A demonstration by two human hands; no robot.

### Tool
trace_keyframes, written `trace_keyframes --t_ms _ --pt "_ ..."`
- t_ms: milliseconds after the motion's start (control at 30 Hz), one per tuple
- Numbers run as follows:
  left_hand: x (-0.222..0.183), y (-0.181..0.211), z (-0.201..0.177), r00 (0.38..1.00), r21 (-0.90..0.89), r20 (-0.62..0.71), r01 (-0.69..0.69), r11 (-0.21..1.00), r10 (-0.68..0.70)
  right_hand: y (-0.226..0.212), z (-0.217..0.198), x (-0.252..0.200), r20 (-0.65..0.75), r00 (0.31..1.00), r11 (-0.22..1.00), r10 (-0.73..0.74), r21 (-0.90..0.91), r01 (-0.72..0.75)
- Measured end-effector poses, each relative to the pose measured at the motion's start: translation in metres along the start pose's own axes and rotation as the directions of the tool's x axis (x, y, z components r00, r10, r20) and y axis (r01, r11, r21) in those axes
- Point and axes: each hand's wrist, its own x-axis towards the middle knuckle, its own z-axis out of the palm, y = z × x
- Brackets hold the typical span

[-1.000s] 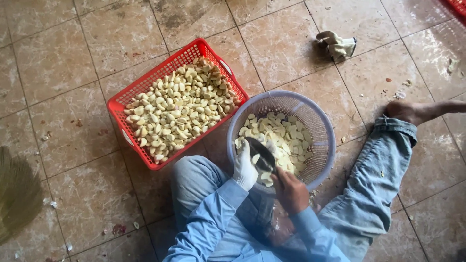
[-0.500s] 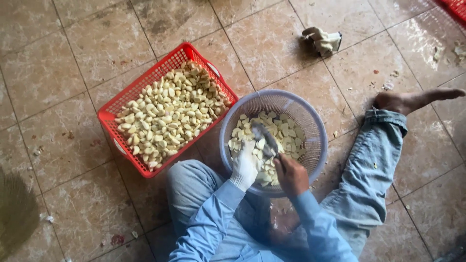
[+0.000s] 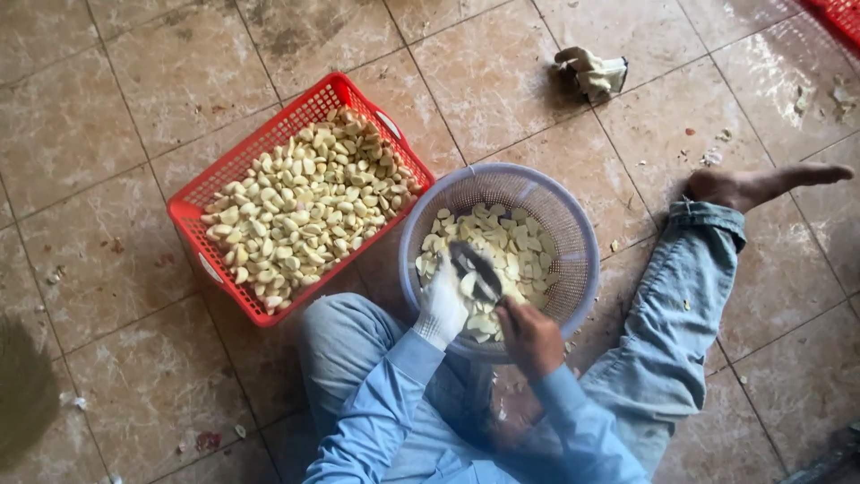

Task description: Slicing garlic cloves into thin pieces using a knife while sitting on the floor.

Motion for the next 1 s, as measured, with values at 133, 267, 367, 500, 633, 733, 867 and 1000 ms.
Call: trace_keyframes --t_ms 133,267,367,500,633,733,867,1000 --pt "-0.019 0.005 0.02 0.965 0.223 -0.257 0.11 0.969 -0.05 -0.009 -0.015 0.03 -0.028 0.998 0.998 0.053 -0.042 -0.054" --pt "-0.007 0.008 0.014 0.939 0.787 -0.319 0.185 0.589 0.131 -0.028 -0.02 0.016 -0.011 0.999 0.999 0.048 0.018 -0.048" --pt "-0.012 0.006 0.005 0.974 0.098 -0.219 0.074 0.992 -0.051 -0.028 -0.022 0.008 0.006 0.999 0.999 0.048 0.012 -0.048" --pt "-0.016 0.011 0.027 0.984 -0.118 -0.073 0.154 0.981 -0.164 -0.01 -0.018 0.021 -0.042 0.999 0.993 -0.025 -0.116 0.02" --pt "-0.069 0.05 0.112 0.964 -0.227 -0.112 0.213 0.95 -0.243 0.005 -0.014 0.029 -0.065 0.997 0.989 -0.033 -0.148 0.023" --pt "-0.078 0.045 0.12 0.967 -0.161 -0.144 0.186 0.969 -0.209 0.01 -0.019 0.029 -0.089 0.996 0.983 -0.011 -0.183 -0.005" --pt "-0.044 0.013 0.045 0.89 0.632 0.049 -0.379 0.676 0.454 0.012 -0.029 0.021 -0.157 0.986 0.966 -0.056 -0.26 0.013" --pt "-0.032 0.008 0.042 0.397 0.518 0.855 -0.632 -0.576 0.332 0.012 -0.029 0.014 -0.162 0.981 0.957 -0.107 -0.284 0.058"
